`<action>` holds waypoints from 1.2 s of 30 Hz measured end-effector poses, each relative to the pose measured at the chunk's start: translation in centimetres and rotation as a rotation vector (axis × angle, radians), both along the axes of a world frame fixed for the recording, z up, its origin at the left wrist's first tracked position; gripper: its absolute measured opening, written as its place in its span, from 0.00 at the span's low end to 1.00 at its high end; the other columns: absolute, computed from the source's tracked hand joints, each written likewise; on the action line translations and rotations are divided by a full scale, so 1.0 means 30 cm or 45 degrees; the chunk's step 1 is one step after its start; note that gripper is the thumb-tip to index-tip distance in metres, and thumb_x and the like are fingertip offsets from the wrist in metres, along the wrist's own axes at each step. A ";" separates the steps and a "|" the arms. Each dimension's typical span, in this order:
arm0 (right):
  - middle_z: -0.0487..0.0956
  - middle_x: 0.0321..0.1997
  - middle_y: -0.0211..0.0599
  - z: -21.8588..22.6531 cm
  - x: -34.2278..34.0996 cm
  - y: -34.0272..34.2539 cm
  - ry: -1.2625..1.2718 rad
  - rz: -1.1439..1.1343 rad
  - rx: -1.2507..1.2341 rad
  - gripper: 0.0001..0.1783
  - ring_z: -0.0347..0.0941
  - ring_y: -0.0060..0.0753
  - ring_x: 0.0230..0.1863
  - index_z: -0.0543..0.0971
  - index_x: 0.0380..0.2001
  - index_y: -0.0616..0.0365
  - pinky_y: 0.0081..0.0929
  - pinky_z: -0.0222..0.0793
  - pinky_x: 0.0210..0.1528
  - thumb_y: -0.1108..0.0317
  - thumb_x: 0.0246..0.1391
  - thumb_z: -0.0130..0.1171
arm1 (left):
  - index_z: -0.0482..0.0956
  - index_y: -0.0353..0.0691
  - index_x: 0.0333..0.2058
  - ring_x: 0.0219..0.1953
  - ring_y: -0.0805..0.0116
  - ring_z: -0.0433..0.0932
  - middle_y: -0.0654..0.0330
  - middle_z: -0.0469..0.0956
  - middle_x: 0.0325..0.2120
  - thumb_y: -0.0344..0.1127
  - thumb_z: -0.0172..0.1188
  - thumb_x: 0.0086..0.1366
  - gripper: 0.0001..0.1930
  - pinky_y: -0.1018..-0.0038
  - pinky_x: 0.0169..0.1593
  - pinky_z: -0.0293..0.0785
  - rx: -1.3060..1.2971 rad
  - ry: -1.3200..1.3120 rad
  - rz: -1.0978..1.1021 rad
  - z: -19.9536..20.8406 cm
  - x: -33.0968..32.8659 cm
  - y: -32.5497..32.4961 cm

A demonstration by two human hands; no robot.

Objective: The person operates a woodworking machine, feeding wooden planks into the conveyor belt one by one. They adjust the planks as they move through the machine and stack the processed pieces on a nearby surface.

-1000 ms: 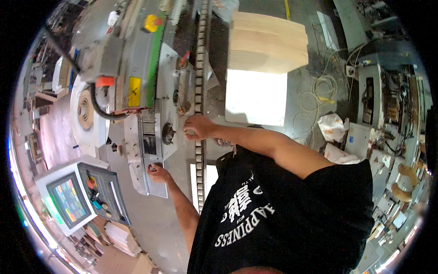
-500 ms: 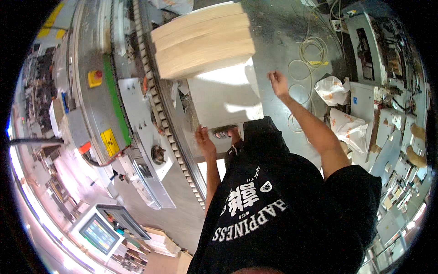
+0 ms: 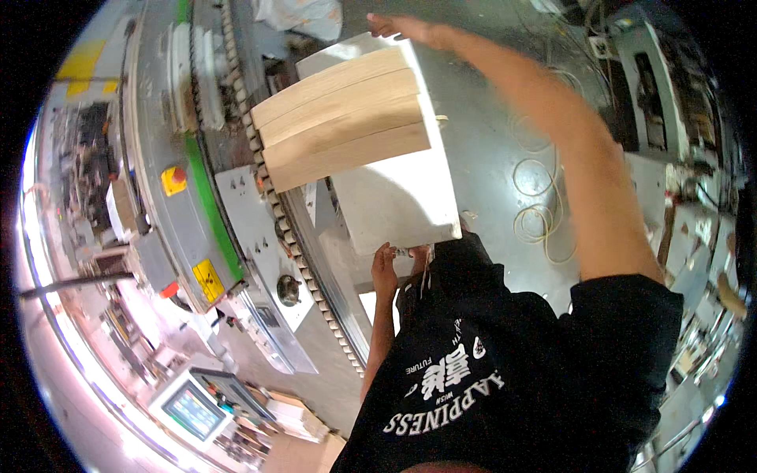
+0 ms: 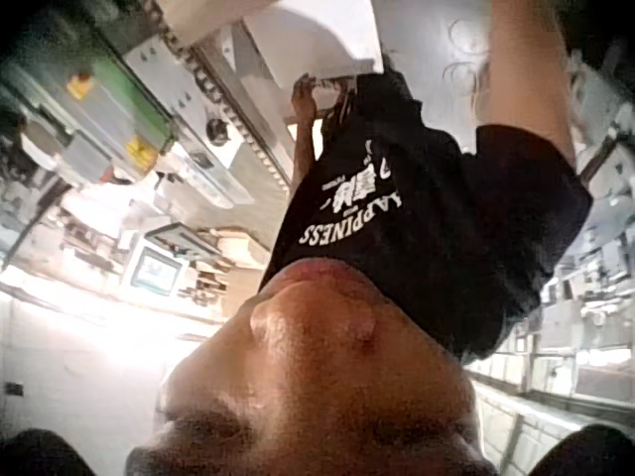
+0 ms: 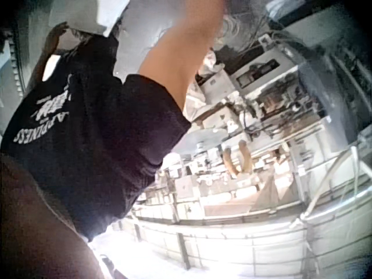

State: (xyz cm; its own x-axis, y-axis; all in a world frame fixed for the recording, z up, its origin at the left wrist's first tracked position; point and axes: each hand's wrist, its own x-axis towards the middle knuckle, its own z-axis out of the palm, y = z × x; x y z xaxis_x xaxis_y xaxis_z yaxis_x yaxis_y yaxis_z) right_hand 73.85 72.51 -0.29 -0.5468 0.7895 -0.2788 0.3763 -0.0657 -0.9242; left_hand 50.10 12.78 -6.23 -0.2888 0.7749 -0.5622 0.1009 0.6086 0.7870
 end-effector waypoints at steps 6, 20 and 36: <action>0.64 0.81 0.49 0.042 -0.276 0.145 -0.370 0.539 -0.071 0.65 0.58 0.50 0.81 0.65 0.77 0.56 0.50 0.53 0.84 0.10 0.58 0.36 | 0.68 0.34 0.71 0.66 0.55 0.76 0.47 0.79 0.62 0.50 0.50 0.84 0.29 0.61 0.69 0.70 0.098 -0.099 0.203 -0.041 -0.016 0.058; 0.60 0.83 0.47 0.125 -0.303 -0.020 -0.637 1.089 -0.034 0.54 0.58 0.49 0.81 0.60 0.81 0.48 0.54 0.55 0.80 0.19 0.66 0.39 | 0.38 0.48 0.82 0.79 0.51 0.57 0.53 0.49 0.82 0.74 0.36 0.79 0.48 0.51 0.81 0.48 0.342 -0.936 1.018 -0.132 0.288 0.684; 0.58 0.84 0.45 0.156 -0.296 -0.128 -0.772 1.097 -0.054 0.52 0.55 0.49 0.82 0.59 0.81 0.48 0.55 0.54 0.81 0.22 0.69 0.37 | 0.16 0.49 0.79 0.84 0.54 0.28 0.54 0.26 0.83 0.82 0.32 0.72 0.57 0.50 0.82 0.30 0.399 -1.062 1.044 -0.021 0.264 0.823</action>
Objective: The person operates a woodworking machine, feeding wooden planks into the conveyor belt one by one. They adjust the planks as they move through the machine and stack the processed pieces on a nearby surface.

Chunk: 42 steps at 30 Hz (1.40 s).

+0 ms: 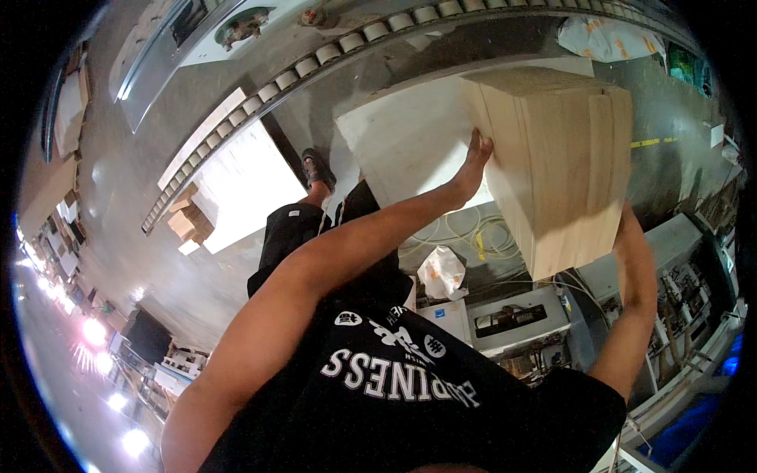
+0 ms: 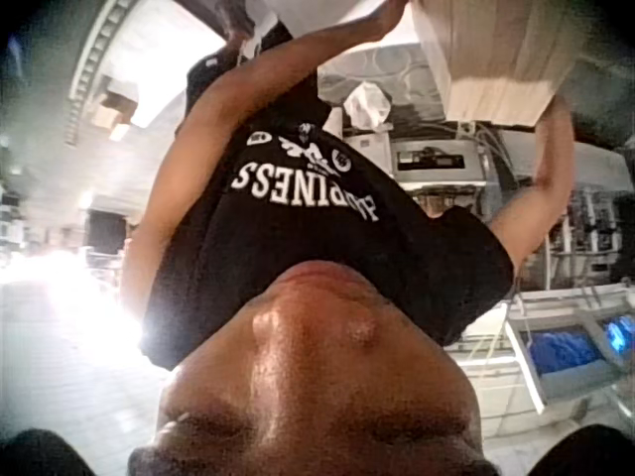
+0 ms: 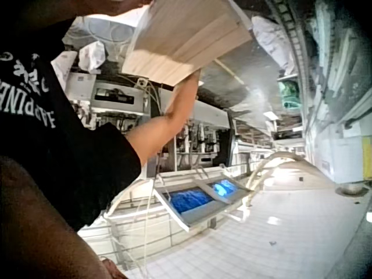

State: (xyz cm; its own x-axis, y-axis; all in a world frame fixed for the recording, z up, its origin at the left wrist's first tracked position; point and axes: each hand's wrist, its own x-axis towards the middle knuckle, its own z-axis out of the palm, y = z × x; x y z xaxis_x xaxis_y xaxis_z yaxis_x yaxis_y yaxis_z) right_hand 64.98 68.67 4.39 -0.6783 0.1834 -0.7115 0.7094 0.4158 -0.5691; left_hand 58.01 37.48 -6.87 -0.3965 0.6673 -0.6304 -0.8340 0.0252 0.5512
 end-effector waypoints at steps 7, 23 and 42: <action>0.57 0.85 0.44 -0.009 -0.002 -0.043 -0.006 0.005 -0.009 0.51 0.54 0.49 0.82 0.58 0.82 0.48 0.56 0.54 0.81 0.23 0.70 0.37 | 0.20 0.55 0.80 0.84 0.52 0.30 0.57 0.25 0.83 0.86 0.29 0.69 0.58 0.46 0.82 0.32 -0.073 0.054 -0.033 -0.087 0.052 -0.109; 0.54 0.86 0.42 -0.100 -0.030 -0.220 -0.002 0.013 0.020 0.49 0.52 0.49 0.84 0.57 0.82 0.48 0.56 0.53 0.82 0.26 0.73 0.36 | 0.30 0.54 0.82 0.82 0.48 0.48 0.51 0.45 0.82 0.85 0.31 0.70 0.56 0.46 0.80 0.46 -0.055 -0.049 0.024 -0.218 0.151 -0.521; 0.51 0.87 0.39 -0.123 1.018 -0.426 0.879 -0.819 -2.008 0.46 0.49 0.48 0.85 0.56 0.82 0.48 0.57 0.52 0.82 0.29 0.76 0.34 | 0.67 0.38 0.74 0.70 0.61 0.69 0.51 0.72 0.69 0.65 0.45 0.82 0.38 0.64 0.74 0.60 -0.319 0.736 -0.240 -0.070 -0.492 -0.916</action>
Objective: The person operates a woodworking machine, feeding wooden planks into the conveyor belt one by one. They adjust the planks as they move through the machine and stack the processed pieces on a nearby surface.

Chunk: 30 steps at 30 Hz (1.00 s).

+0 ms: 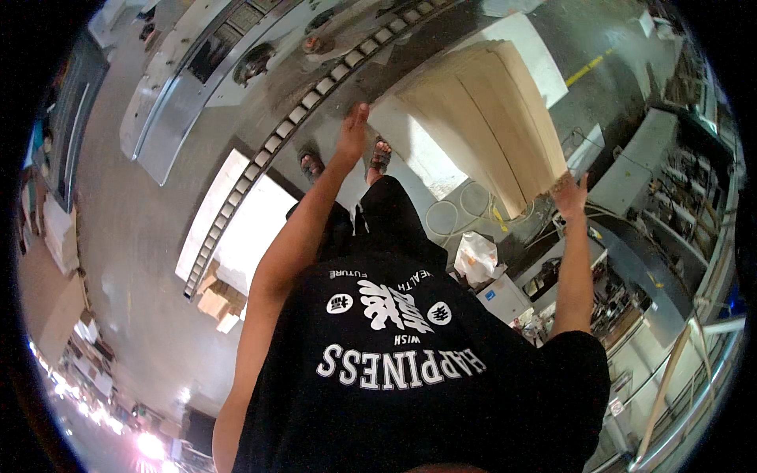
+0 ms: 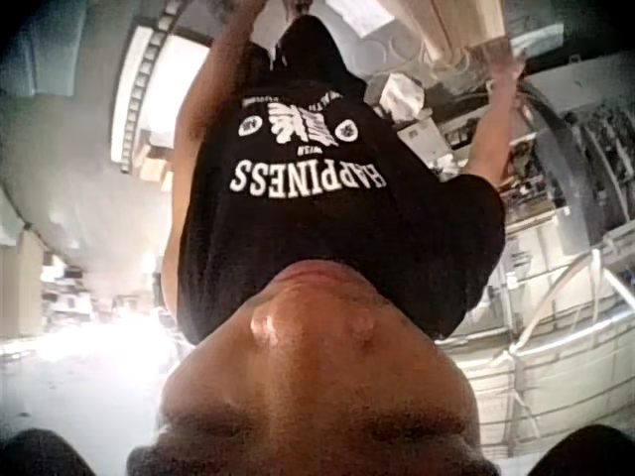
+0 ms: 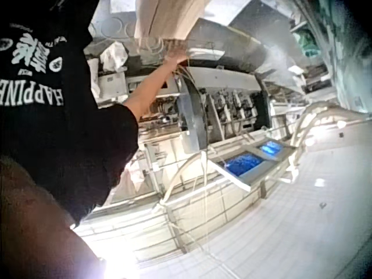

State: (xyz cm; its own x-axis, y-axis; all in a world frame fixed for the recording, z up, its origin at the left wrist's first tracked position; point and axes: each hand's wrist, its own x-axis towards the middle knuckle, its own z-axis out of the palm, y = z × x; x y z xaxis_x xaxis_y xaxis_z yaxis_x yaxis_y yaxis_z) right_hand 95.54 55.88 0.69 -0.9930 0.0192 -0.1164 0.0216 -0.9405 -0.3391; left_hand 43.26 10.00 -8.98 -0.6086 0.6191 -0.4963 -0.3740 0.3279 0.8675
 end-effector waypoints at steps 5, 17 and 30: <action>0.67 0.75 0.45 0.011 -0.259 -0.538 -1.555 -0.911 0.446 0.55 0.61 0.53 0.77 0.64 0.75 0.63 0.50 0.50 0.82 0.21 0.70 0.39 | 0.60 0.31 0.76 0.76 0.50 0.63 0.45 0.65 0.75 0.66 0.48 0.80 0.44 0.57 0.78 0.55 0.113 -0.090 0.063 0.064 -0.105 0.105; 0.42 0.86 0.60 0.166 -0.548 -1.053 -1.547 -1.223 2.122 0.84 0.41 0.62 0.85 0.39 0.82 0.62 0.54 0.45 0.85 0.43 0.37 0.87 | 0.45 0.37 0.81 0.82 0.44 0.46 0.44 0.46 0.81 0.61 0.67 0.71 0.55 0.52 0.81 0.44 0.206 0.795 -0.540 0.516 0.023 0.082; 0.39 0.89 0.52 0.080 -0.548 -1.039 -1.079 -1.092 0.750 0.72 0.37 0.52 0.88 0.36 0.84 0.57 0.51 0.35 0.86 0.17 0.58 0.53 | 0.49 0.46 0.81 0.82 0.56 0.48 0.56 0.53 0.81 0.72 0.39 0.79 0.46 0.55 0.81 0.41 0.314 -0.028 -0.356 0.215 -0.146 0.202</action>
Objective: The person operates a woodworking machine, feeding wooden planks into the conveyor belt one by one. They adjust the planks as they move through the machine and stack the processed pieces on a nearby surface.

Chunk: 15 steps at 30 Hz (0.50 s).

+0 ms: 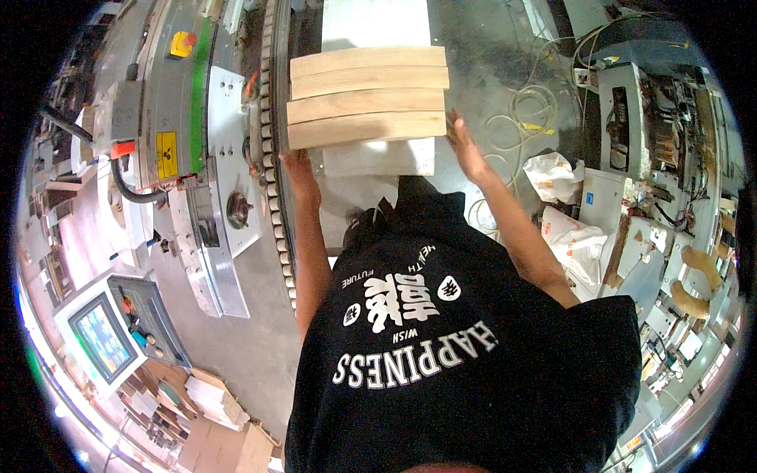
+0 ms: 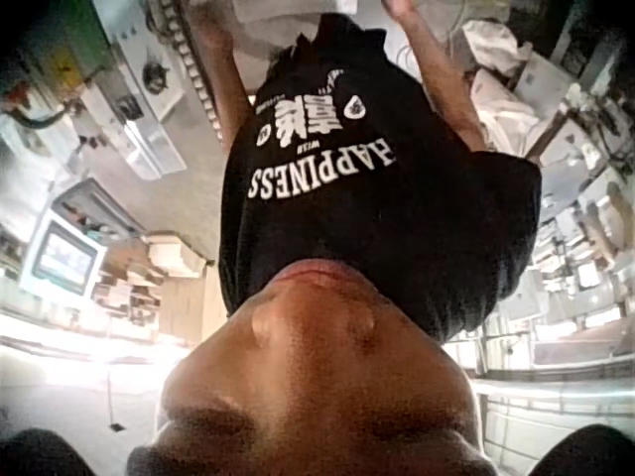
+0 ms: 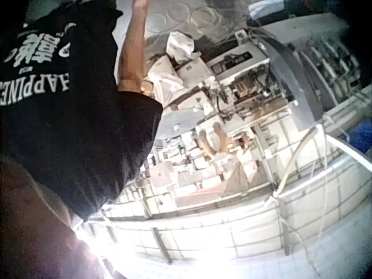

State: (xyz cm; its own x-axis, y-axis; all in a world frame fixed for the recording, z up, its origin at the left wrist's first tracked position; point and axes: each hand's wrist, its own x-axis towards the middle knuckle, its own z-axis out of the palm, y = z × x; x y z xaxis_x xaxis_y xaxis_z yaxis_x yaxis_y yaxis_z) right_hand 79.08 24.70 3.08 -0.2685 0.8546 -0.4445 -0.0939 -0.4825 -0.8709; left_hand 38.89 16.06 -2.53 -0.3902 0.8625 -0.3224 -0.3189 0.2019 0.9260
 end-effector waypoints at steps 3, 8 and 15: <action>0.39 0.89 0.49 -0.130 -0.086 0.011 0.170 0.065 -0.230 0.56 0.36 0.50 0.88 0.37 0.84 0.55 0.50 0.26 0.87 0.25 0.72 0.33 | 0.53 0.49 0.80 0.81 0.59 0.52 0.61 0.59 0.79 0.62 0.46 0.81 0.38 0.56 0.80 0.48 -0.110 -0.054 0.004 -0.198 -0.077 -0.032; 0.38 0.89 0.45 -0.241 -0.145 0.033 0.268 0.018 -0.368 0.53 0.34 0.49 0.88 0.38 0.84 0.52 0.51 0.25 0.87 0.27 0.73 0.32 | 0.51 0.46 0.79 0.79 0.57 0.56 0.59 0.57 0.79 0.39 0.50 0.82 0.33 0.60 0.80 0.50 -0.256 0.021 -0.216 -0.251 -0.047 0.034; 0.38 0.90 0.40 -0.403 -0.170 0.029 0.244 0.122 -0.299 0.48 0.31 0.47 0.88 0.40 0.85 0.48 0.53 0.23 0.86 0.30 0.75 0.29 | 0.48 0.45 0.80 0.83 0.55 0.48 0.56 0.52 0.81 0.34 0.47 0.81 0.33 0.54 0.83 0.44 -0.290 0.861 -0.716 -0.414 -0.185 -0.021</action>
State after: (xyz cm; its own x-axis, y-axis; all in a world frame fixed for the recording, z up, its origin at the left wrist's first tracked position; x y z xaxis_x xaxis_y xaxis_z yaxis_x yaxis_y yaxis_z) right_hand 73.98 25.58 -9.01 -0.4407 0.7016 -0.5600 -0.1901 -0.6826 -0.7057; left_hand 33.34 15.44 -14.96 -0.0986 0.9263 -0.3636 0.4794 0.3644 0.7984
